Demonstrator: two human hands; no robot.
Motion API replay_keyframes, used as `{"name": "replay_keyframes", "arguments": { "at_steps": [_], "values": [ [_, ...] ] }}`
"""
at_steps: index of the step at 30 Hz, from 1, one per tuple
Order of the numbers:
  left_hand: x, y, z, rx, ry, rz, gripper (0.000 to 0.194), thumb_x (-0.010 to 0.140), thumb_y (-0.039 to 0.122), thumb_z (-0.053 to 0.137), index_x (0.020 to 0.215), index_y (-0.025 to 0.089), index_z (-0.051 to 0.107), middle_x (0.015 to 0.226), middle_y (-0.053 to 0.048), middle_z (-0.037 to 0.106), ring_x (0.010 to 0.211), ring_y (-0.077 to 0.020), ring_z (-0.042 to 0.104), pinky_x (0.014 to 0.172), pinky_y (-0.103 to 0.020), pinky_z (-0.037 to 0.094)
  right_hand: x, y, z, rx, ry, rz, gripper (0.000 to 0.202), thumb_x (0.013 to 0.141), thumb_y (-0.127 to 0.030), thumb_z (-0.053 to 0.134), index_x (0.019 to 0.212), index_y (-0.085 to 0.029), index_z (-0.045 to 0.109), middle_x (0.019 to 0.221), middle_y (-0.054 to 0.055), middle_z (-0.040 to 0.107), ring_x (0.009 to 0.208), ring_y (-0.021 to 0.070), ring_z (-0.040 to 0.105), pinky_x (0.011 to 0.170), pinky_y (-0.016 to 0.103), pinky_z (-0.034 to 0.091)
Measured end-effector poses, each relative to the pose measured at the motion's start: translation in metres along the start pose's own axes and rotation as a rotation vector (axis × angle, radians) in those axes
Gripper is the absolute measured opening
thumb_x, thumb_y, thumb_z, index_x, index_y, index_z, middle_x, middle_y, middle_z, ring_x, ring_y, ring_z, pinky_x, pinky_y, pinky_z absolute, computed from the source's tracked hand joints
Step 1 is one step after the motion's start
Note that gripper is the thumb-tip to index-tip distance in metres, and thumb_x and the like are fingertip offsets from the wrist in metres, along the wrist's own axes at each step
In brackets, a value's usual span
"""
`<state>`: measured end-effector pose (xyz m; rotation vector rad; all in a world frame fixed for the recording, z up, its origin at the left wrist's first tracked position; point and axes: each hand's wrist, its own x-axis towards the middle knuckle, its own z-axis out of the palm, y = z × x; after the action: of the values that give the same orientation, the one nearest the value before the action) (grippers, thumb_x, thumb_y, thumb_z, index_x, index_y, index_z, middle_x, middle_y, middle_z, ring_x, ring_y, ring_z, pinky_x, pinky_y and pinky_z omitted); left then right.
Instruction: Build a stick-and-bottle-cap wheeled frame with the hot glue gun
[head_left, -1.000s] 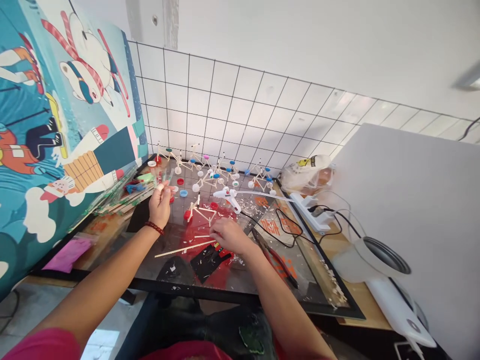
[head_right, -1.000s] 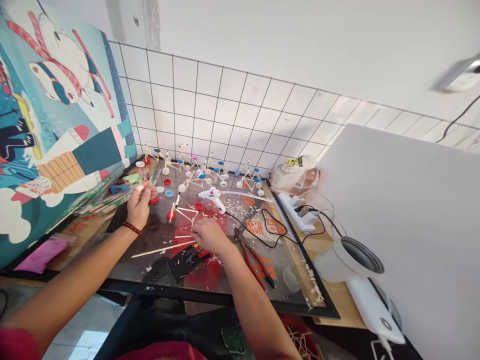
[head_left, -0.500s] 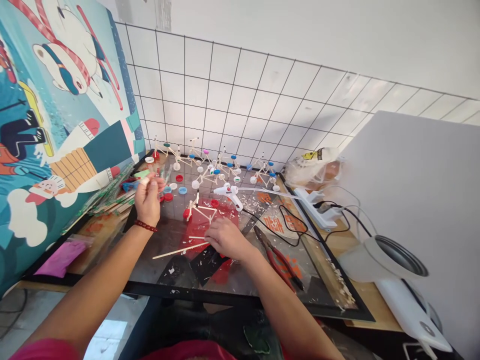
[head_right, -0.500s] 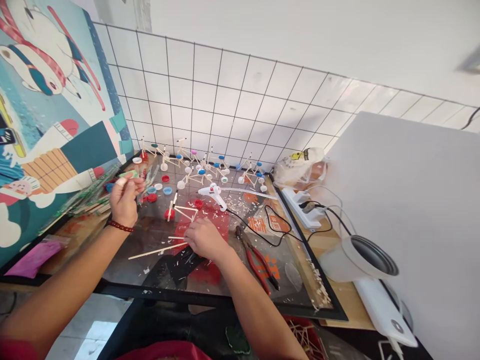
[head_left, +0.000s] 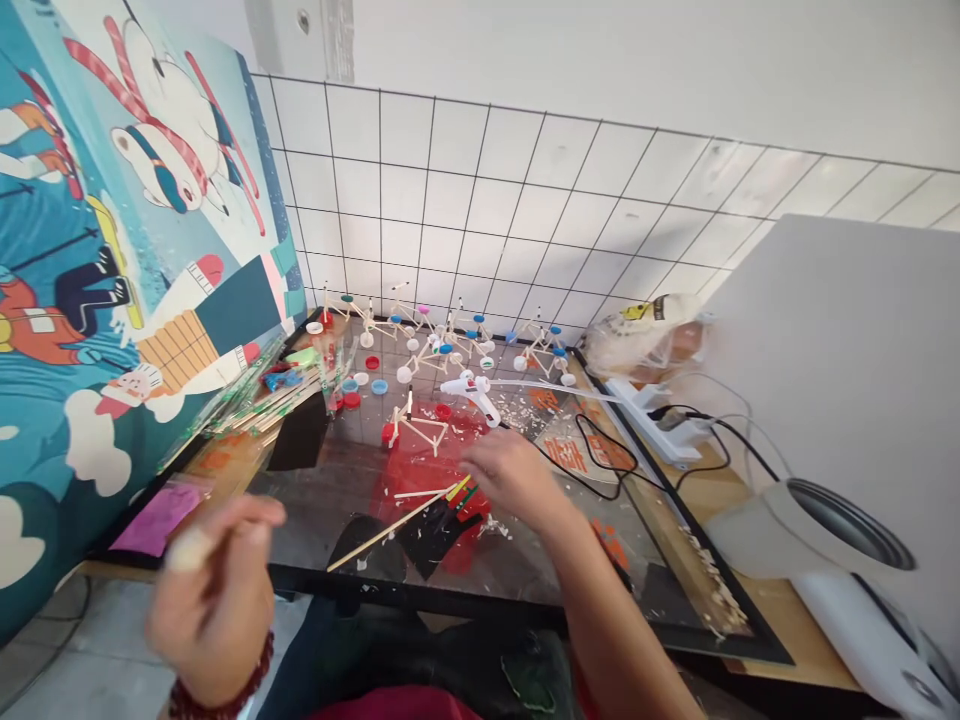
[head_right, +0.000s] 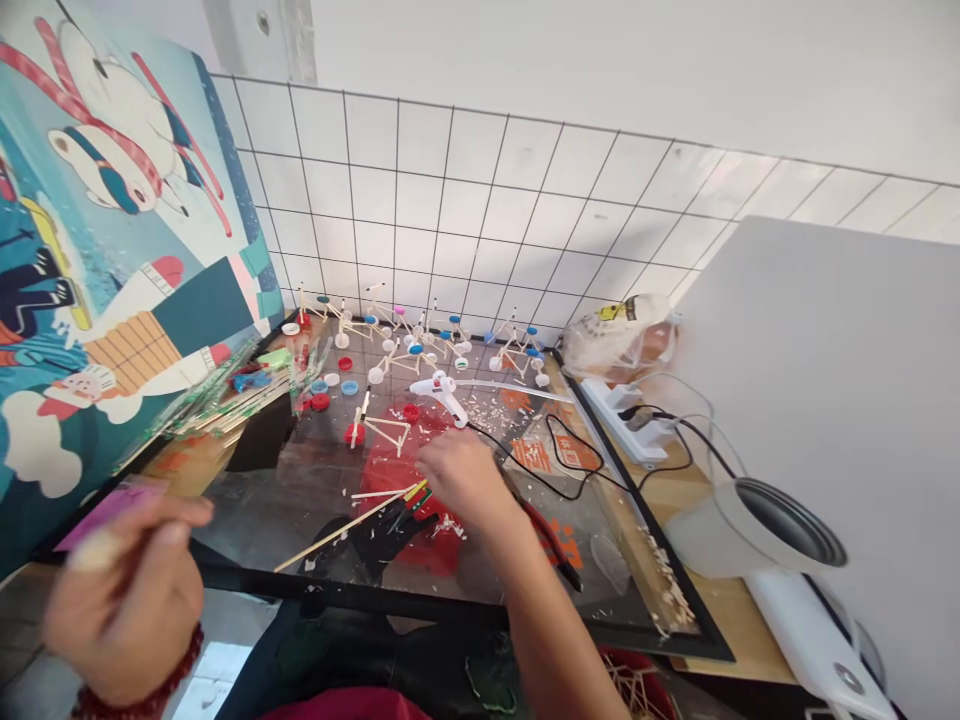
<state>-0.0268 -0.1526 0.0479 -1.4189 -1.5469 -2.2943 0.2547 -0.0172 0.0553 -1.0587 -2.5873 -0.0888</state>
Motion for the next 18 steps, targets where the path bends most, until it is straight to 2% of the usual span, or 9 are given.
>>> {"name": "replay_keyframes", "arguments": {
  "at_steps": [1,4,7,9,12,15,18],
  "values": [
    [-0.016,0.001,-0.003,0.023,-0.133,0.015,0.036,0.078,0.009,0.065,0.105,0.031,0.072,0.087,-0.001,0.071,0.075,-0.0216,0.066,0.068,-0.039,0.057,-0.008,0.007,-0.007,0.005,0.049,0.079,0.015,0.094,-0.024,0.058,0.089,-0.021,0.072,0.079,0.003,0.072,0.078,0.0196,0.062,0.073,0.031,0.038],
    [-0.044,0.005,0.002,0.017,-0.508,0.329,0.048,0.074,-0.003,0.065,0.114,0.024,0.067,0.092,-0.003,0.073,0.084,-0.0209,0.068,0.074,-0.037,0.059,-0.039,0.022,-0.021,-0.011,0.087,0.211,0.015,0.093,-0.022,0.058,0.087,-0.021,0.072,0.081,0.004,0.073,0.078,0.0202,0.063,0.073,0.031,0.04],
    [-0.054,0.011,0.022,0.061,-0.726,0.552,0.038,0.077,-0.004,0.065,0.109,0.017,0.067,0.094,-0.005,0.073,0.091,-0.0201,0.066,0.087,-0.04,0.057,-0.072,0.026,-0.017,-0.072,0.118,0.264,0.017,0.093,-0.023,0.056,0.086,-0.022,0.072,0.087,0.005,0.073,0.084,0.0217,0.064,0.077,0.033,0.041],
    [-0.059,0.014,0.037,0.107,-0.818,0.592,0.027,0.081,0.0,0.064,0.102,0.016,0.068,0.096,-0.006,0.073,0.095,-0.021,0.065,0.092,-0.043,0.056,-0.091,0.023,-0.008,-0.121,0.18,0.311,0.017,0.092,-0.027,0.057,0.087,-0.022,0.072,0.093,0.006,0.073,0.088,0.0233,0.064,0.078,0.034,0.04],
    [-0.068,0.012,0.053,0.149,-0.907,0.584,0.021,0.085,0.005,0.062,0.102,0.016,0.068,0.103,-0.006,0.072,0.103,-0.0235,0.063,0.096,-0.046,0.054,-0.112,0.017,0.007,-0.172,0.249,0.414,0.016,0.091,-0.032,0.06,0.088,-0.023,0.073,0.097,0.006,0.072,0.092,0.0247,0.064,0.077,0.034,0.04],
    [-0.076,0.002,0.059,0.188,-0.931,0.548,0.021,0.087,0.005,0.06,0.103,0.016,0.068,0.105,-0.006,0.072,0.106,-0.0246,0.062,0.096,-0.048,0.054,-0.126,0.016,0.018,-0.193,0.269,0.512,0.016,0.09,-0.035,0.061,0.089,-0.024,0.073,0.1,0.005,0.072,0.095,0.025,0.064,0.078,0.035,0.039],
    [-0.079,-0.008,0.058,0.217,-0.949,0.495,0.024,0.089,0.004,0.057,0.105,0.018,0.067,0.098,-0.004,0.072,0.099,-0.0227,0.063,0.09,-0.046,0.056,-0.133,0.017,0.027,-0.219,0.273,0.584,0.017,0.09,-0.038,0.062,0.093,-0.025,0.073,0.105,0.005,0.072,0.094,0.0251,0.065,0.079,0.035,0.039]
  ]
}}
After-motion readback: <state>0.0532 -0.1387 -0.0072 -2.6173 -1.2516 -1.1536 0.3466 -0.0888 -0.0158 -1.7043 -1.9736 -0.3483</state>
